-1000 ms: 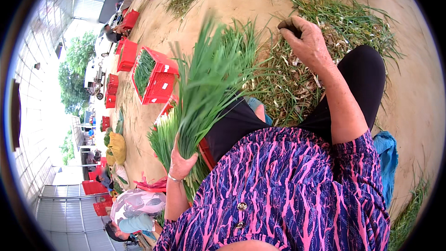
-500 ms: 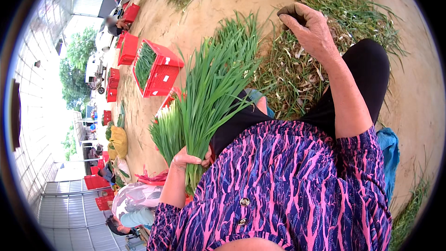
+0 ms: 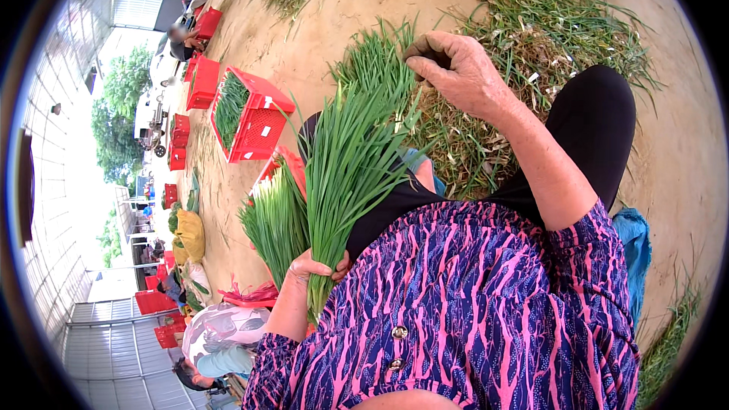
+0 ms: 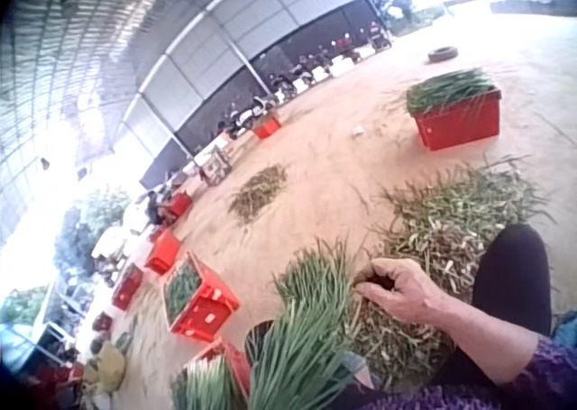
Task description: The person sits on the ground and sorts through bundles of green onions, picking off dry or damaged leaves by hand and placing the cleaned stalks into a red crate.
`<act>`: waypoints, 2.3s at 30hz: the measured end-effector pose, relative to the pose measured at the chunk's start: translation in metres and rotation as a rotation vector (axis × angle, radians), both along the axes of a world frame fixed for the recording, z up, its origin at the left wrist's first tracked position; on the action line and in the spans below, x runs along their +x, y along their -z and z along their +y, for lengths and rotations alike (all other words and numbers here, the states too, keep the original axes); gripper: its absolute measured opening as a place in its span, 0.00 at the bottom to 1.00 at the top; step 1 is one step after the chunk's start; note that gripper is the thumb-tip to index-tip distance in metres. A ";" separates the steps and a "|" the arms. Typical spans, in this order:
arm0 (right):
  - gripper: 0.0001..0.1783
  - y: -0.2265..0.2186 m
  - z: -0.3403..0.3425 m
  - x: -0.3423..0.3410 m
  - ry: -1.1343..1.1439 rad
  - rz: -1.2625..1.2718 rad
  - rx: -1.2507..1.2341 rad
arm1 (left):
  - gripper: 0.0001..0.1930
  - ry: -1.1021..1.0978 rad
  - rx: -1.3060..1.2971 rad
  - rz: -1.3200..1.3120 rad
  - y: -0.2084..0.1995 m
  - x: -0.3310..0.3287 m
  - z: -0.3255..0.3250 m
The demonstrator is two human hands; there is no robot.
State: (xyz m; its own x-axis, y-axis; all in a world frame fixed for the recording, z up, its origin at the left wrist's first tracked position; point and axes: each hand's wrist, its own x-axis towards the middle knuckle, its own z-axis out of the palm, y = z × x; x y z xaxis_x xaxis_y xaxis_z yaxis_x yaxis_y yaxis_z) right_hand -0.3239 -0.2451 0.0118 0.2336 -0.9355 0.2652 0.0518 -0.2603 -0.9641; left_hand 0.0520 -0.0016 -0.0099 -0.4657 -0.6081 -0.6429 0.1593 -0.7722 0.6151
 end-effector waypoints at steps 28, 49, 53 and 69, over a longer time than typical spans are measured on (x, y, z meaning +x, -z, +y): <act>0.15 0.038 0.012 0.057 -0.511 -0.139 0.315 | 0.26 -0.011 -0.030 0.023 0.007 0.000 0.003; 0.15 0.021 -0.020 0.049 0.036 -0.442 0.301 | 0.22 0.019 -0.099 -0.076 0.003 -0.008 0.005; 0.22 0.013 -0.026 0.058 0.056 0.307 -0.310 | 0.23 0.008 -0.089 -0.108 -0.001 -0.009 0.005; 0.15 0.059 -0.033 0.071 0.254 -0.202 0.284 | 0.25 0.007 -0.066 -0.034 0.006 -0.007 0.002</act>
State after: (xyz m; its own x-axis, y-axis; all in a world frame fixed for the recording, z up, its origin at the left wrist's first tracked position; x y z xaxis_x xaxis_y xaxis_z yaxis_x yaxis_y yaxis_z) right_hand -0.2529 -0.2783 -0.0470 -0.0433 -0.9990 0.0054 0.2155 -0.0146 -0.9764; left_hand 0.0450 0.0006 -0.0156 -0.4490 -0.6462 -0.6171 0.1320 -0.7310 0.6695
